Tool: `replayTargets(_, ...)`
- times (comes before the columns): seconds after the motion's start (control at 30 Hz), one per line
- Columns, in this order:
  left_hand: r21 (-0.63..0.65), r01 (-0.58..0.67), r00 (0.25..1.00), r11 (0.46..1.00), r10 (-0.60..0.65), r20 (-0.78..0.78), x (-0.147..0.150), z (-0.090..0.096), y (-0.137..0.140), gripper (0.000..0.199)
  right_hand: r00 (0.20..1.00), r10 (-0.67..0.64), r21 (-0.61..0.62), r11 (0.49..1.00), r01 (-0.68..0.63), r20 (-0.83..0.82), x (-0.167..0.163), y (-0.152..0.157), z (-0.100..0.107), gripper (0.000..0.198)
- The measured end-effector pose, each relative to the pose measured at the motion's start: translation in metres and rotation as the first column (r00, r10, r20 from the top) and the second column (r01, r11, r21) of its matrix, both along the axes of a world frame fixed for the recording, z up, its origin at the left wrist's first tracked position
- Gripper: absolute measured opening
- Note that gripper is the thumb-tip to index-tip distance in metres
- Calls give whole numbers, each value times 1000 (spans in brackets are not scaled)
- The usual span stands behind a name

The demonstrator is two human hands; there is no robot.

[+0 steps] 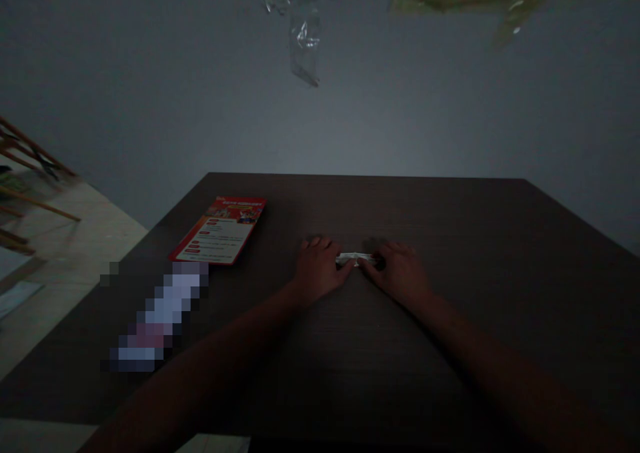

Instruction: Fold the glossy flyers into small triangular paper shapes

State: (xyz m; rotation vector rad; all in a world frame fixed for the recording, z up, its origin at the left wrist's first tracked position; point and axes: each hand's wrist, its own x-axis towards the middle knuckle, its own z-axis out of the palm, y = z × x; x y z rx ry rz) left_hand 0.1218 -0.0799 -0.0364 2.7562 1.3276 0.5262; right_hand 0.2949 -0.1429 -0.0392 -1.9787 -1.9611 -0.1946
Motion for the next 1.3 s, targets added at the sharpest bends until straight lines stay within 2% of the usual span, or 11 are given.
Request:
replayTargets(0.4,-18,-40,998,999,39,-53,2,3,-4,36,999,-22,14,1000,21,34,-3,-1,-6,38)
replayTargets(0.8,-99,-8,1000,995,10,18,-1,3,1,38,998,9,20,1000,-7,-66,2,3,-11,37)
replayTargets(1.03,-190,-8,1000,982,11,16,-3,2,8,30,993,-3,-21,1000,0,-116,5,3,-9,33)
replayTargets(1.3,-334,26,1000,942,-19,24,-10,6,21,26,974,15,-80,996,-33,-226,16,3,-5,21)
